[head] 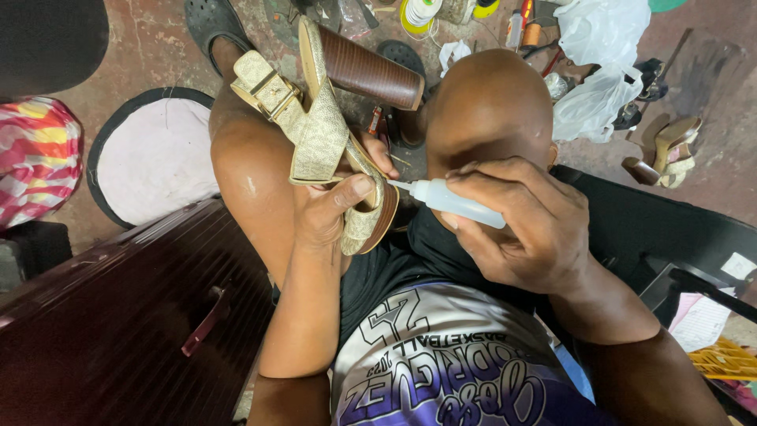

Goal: The person repairs a gold high-heeled sandal by applying glue to the heel and sole, pressing the parts together, and using a small tool to adjust the fit. The person handles the shoe and glue bottle throughout the process.

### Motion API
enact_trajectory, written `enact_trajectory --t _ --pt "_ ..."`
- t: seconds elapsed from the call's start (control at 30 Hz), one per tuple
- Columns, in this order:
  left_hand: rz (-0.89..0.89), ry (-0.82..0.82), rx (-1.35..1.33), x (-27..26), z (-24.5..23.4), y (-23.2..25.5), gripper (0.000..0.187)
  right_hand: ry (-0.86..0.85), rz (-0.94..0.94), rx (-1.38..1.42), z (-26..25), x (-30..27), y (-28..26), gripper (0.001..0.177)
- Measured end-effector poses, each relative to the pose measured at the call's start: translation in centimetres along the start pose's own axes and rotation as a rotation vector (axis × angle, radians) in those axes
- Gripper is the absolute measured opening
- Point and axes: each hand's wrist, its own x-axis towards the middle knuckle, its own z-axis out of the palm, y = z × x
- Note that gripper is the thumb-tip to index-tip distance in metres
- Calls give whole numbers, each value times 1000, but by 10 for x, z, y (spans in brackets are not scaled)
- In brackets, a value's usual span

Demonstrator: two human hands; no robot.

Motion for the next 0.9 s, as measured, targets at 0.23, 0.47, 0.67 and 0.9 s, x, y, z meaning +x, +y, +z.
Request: enact_trajectory --t 0.23,0.47,0.67,0.9 --pt "5 -7 -139 1 2 -1 40 177 124 545 20 -14 25 36" --pt "80 18 -100 1 -6 -5 44 290 381 1265 40 -19 45 32" --pt "58 53 -178 -5 -17 -11 45 510 384 1137 15 -16 90 36" --pt "176 66 100 -13 -38 22 65 709 559 1017 64 -18 211 25"
